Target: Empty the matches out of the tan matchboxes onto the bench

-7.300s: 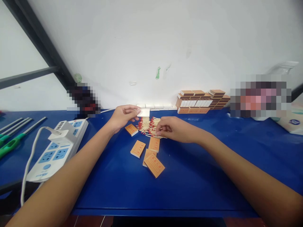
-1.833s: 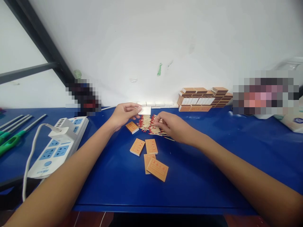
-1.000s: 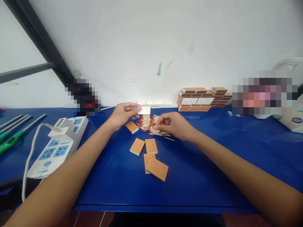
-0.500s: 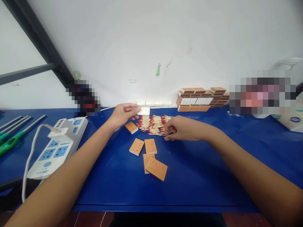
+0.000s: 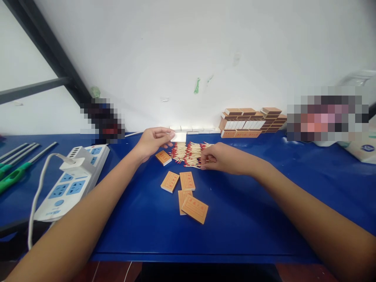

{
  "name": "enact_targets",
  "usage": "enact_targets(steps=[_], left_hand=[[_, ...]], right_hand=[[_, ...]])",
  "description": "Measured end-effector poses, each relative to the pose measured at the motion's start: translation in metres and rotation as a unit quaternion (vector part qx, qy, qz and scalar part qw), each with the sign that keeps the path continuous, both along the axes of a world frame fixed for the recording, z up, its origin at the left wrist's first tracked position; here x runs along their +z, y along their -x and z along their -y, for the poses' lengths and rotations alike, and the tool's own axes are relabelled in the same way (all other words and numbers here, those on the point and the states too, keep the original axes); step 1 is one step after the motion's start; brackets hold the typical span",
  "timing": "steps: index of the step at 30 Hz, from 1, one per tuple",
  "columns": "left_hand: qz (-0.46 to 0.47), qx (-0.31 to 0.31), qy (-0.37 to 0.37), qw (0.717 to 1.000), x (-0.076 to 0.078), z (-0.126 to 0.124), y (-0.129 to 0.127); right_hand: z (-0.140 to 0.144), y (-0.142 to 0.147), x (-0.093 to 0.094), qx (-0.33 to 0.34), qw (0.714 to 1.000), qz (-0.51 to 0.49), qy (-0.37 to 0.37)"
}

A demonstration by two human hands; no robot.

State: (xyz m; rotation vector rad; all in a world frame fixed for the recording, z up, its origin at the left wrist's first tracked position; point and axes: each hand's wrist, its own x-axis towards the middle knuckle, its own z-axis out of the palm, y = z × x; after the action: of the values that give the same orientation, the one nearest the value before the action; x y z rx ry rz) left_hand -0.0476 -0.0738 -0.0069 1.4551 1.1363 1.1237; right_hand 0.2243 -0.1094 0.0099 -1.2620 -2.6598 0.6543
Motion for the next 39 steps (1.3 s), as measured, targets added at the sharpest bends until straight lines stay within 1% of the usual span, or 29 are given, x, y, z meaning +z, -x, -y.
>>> enact_targets(steps=[4,11,16,18,23,28,31,36,39], left_hand=[[0.002,0.002,0.002,1.000,0.000,0.000,0.000],[0.000,0.000,0.000,1.000,-0.001,-0.001,0.000],[-0.005,0.000,-0.003,1.000,-0.001,-0.001,0.000],[-0.005,0.001,-0.003,1.000,-0.001,0.000,0.000],[-0.006,0.002,-0.003,1.000,-0.001,0.000,0.000],[-0.005,-0.002,-0.002,1.000,-0.002,-0.001,0.001],[-0.004,-0.003,-0.004,1.000,-0.002,-0.002,0.001],[-0.005,-0.003,-0.005,1.000,-0.002,-0.002,0.001],[-0.004,0.000,-0.004,1.000,-0.002,-0.001,0.001]], right_hand=[[0.001,0.002,0.001,0.001,1.000,-0.006,-0.019],[0.000,0.001,0.000,0.000,1.000,0.000,-0.021],[0.007,0.010,0.002,-0.003,0.999,-0.024,-0.040],[0.010,0.014,0.002,0.005,0.999,-0.026,-0.035],[0.010,0.018,-0.004,0.020,1.000,-0.012,-0.013],[0.008,0.019,-0.007,0.031,0.998,-0.015,-0.047],[0.008,0.021,-0.012,0.039,0.998,-0.016,-0.054],[0.010,0.026,-0.023,0.012,0.996,-0.039,-0.084],[0.011,0.029,-0.027,0.003,0.995,-0.053,-0.085]])
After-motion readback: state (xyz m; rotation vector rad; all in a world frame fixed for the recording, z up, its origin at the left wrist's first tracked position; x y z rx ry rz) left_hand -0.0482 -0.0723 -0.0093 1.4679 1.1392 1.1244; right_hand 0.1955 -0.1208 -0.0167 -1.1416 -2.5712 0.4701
